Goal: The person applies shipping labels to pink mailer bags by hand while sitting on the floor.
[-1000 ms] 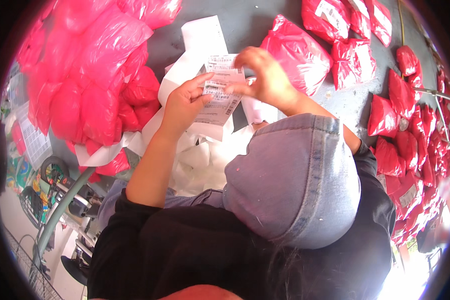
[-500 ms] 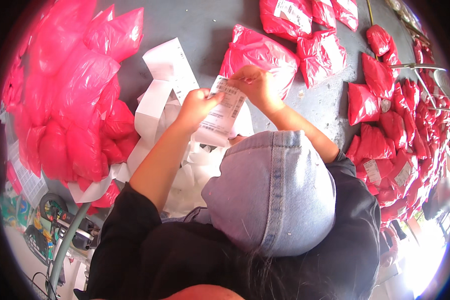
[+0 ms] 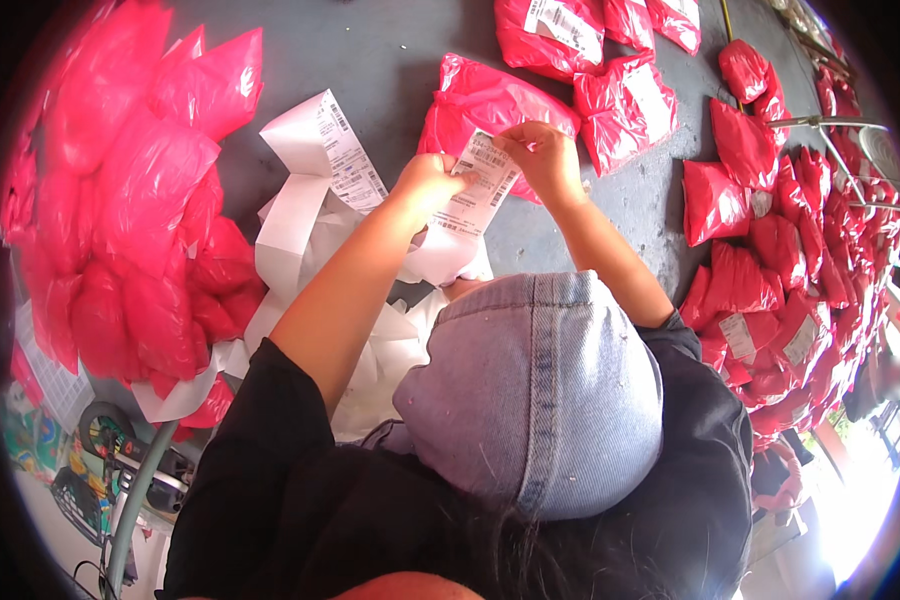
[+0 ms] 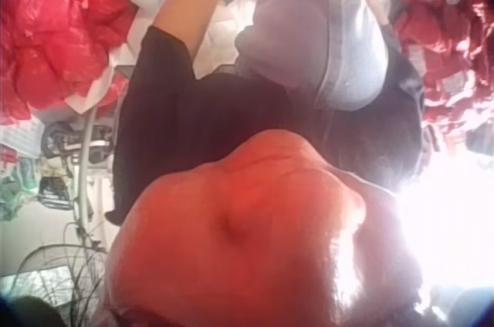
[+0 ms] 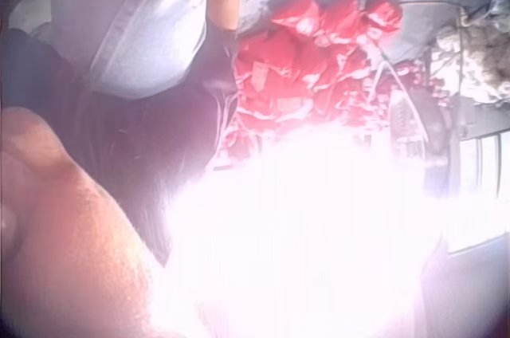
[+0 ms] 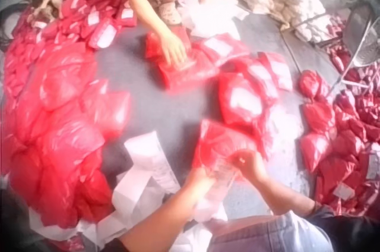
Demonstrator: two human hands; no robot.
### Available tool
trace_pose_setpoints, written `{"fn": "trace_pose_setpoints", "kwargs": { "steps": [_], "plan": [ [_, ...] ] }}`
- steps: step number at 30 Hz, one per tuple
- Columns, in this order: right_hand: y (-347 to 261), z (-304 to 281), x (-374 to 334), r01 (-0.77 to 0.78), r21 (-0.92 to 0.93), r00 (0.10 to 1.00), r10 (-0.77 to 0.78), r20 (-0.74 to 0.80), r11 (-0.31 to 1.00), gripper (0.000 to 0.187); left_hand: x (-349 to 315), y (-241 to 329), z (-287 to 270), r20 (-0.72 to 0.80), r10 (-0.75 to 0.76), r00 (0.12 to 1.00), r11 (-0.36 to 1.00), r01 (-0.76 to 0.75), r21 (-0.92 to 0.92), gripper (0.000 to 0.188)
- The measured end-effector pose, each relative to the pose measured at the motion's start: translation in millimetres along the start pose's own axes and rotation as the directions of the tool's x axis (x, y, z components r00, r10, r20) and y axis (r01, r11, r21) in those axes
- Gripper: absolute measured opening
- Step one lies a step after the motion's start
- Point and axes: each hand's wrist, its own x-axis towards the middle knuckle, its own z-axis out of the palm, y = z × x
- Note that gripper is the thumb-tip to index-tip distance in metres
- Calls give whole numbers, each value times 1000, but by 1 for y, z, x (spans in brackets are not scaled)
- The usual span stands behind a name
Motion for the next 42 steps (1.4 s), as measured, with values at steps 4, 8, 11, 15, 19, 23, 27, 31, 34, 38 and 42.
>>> {"fn": "trace_pose_setpoints", "kwargs": {
  "steps": [4,8,11,15,19,23,27,31,34,38,42],
  "plan": [
    [22,2,-10,-76,181,986,47,159,980,17,-4,-12,0,80,-25,996,1000,26,-6,25],
    [28,0,-15,-52,181,946,-10,325,982,18,-18,-12,0,161,-113,980,992,121,-40,26],
    [24,0,-16,-164,137,934,109,340,977,19,-25,-2,2,163,-168,972,983,178,-45,23],
    [7,-3,-16,-283,183,922,214,323,942,20,-23,-5,4,106,-166,980,978,177,-106,25],
    [26,-4,-5,-218,159,960,182,215,963,19,-14,-11,11,27,-159,987,976,161,-144,37],
    [34,-11,19,-154,35,984,151,92,987,19,-2,-22,8,143,-218,965,909,255,-330,47],
    [63,-22,65,29,-212,999,-32,-12,977,23,8,-36,-2,310,-344,886,756,458,-468,52],
    [90,-20,92,-37,-278,999,37,-3,960,28,-27,-32,-15,324,-420,847,651,531,-543,52],
    [89,-16,90,57,-418,998,-64,-1,907,38,-50,-58,-37,350,-563,749,639,663,-390,59],
    [78,-2,73,30,-526,950,-188,-251,850,56,-94,-102,-74,433,-668,605,617,776,-130,70],
    [60,47,41,366,-652,811,-571,-126,664,75,-160,-127,-90,246,-785,568,529,822,-211,60]
  ]
}}
